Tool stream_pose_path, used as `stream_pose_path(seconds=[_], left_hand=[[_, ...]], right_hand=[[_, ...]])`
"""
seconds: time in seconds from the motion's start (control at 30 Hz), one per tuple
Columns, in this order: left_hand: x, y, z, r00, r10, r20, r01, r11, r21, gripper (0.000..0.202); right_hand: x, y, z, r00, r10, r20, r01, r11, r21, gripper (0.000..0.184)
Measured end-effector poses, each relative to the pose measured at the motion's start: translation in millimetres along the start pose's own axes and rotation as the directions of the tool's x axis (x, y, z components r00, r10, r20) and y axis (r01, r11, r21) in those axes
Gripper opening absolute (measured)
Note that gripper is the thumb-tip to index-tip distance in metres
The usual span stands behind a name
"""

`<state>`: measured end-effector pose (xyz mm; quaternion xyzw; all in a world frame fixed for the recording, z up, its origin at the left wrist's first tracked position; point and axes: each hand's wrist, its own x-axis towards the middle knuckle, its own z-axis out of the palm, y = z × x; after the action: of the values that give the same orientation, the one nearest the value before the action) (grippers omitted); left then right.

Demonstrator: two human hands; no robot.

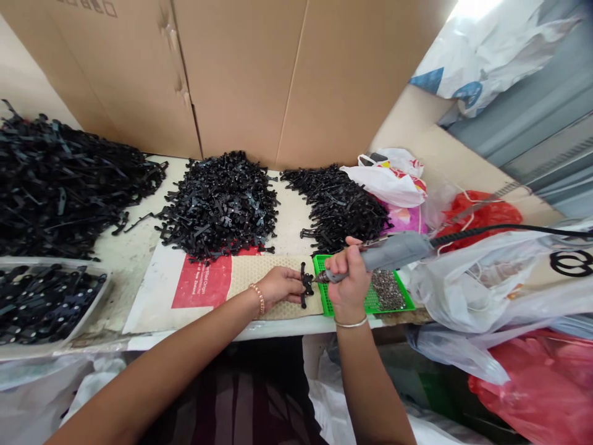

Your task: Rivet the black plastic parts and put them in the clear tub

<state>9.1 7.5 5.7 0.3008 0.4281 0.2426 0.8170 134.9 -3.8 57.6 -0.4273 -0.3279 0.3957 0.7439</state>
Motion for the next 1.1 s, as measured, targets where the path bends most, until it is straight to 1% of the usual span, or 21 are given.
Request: stream_pose_path(seconds=[0.17, 0.33, 0.5, 0.67, 0.93, 1.1], left_hand=[[0.5, -0.4, 0.2, 1.0, 0.005, 0.024, -0.005, 1.0, 0.007, 0.017], [1.2, -0.8, 0.5, 1.0, -0.005, 0.015, 0.005, 1.0, 0.0, 0.016], [2.9, -2.2, -1.4, 0.999, 0.007, 0.032, -0.007, 1.0, -0.001, 0.021], [2.5, -1.9, -1.0, 1.0, 0.003, 0.021, -0.002, 1.0, -0.004, 0.019], [1.1, 0.0, -0.5, 1.0, -0.001, 0.021, 0.001, 1.0, 0.005, 0.02], [1.9, -1.0, -0.7, 1.0, 0.0, 0.019, 0.0, 1.0, 0.004, 0.022]], right_hand=[[-0.8, 10.4, 1.4, 1.0, 0.022, 0.007, -0.022, 1.0, 0.015, 0.033], [-0.2, 9.8, 0.9, 1.0, 0.017, 0.015, -0.017, 1.0, 0.004, 0.033], [-3.1, 11.7, 1.5, 0.999, 0.014, 0.036, -0.014, 1.0, -0.007, 0.033], [-4.3, 14.5, -0.3, 0.999, -0.004, 0.054, 0.006, 1.0, -0.03, 0.031], [-4.6, 12.7, -1.1, 0.999, -0.001, 0.045, 0.0, 1.0, 0.016, 0.03], [-5.0, 14.5, -0.9, 0.998, -0.022, 0.053, 0.022, 1.0, -0.004, 0.029]])
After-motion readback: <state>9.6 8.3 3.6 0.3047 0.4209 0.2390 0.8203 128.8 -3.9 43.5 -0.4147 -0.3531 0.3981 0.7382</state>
